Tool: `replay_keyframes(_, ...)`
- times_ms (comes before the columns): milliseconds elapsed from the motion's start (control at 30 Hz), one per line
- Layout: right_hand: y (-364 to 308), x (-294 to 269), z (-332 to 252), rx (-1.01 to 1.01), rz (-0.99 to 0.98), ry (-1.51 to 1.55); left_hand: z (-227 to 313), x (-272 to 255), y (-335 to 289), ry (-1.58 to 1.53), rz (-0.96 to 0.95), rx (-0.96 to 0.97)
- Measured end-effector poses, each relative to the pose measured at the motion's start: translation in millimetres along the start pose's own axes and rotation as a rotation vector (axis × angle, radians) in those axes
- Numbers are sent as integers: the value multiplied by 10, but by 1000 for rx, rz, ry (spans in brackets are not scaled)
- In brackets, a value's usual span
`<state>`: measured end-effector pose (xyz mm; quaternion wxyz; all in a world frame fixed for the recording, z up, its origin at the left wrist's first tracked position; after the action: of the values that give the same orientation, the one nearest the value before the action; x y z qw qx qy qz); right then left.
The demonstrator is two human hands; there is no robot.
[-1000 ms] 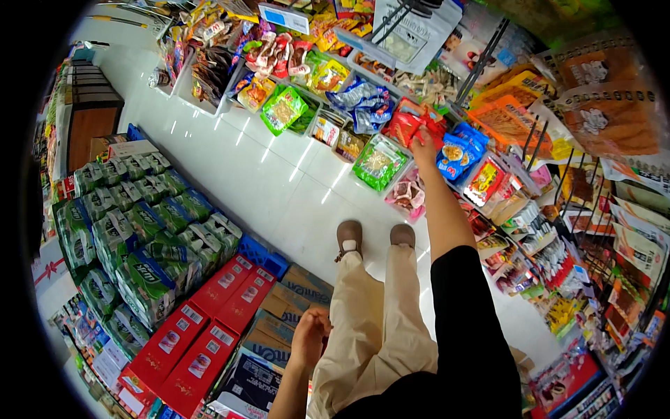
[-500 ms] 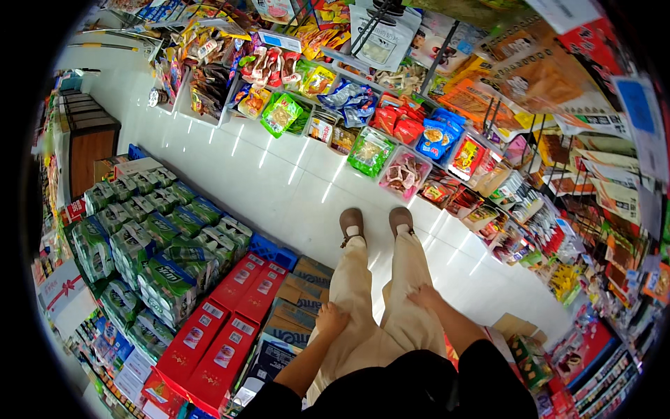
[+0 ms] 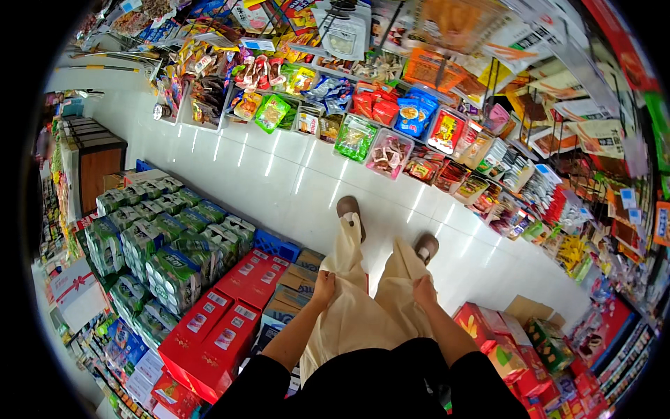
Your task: The person selects a snack item from a shelf, scans it at a point-of-sale terminal, and then organizes various snack packets in bins on a lower shelf.
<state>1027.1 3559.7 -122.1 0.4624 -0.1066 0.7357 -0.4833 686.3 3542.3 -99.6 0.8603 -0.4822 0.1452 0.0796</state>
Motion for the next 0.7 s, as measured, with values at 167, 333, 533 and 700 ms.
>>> replay_keyframes(167, 153, -224, 615, 215, -391, 139, 25, 551, -279, 186, -4, -262)
replay_keyframes(333, 185, -230, 1706, 134, -524, 176, -286, 1484, -520, 677, -289, 86)
replay_keyframes(533, 345, -511, 2625, 94, -476, 508, 282, 2431, -765, 252, -219, -29)
replay_keyframes(700, 495, -1027, 2709, 279, -172, 941, 1021, 3032, -905, -631, -360, -121)
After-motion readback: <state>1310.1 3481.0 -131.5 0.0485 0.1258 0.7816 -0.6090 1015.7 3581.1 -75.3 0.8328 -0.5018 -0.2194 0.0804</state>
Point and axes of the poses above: each hand's wrist, its own y-axis towards the middle knuckle, its own x-axis out of the palm, z = x × y, the point moved 4 cm from there along y, towards the middle knuckle, and after that the axes turned 5 degrees about x, right-handed, at the moved point
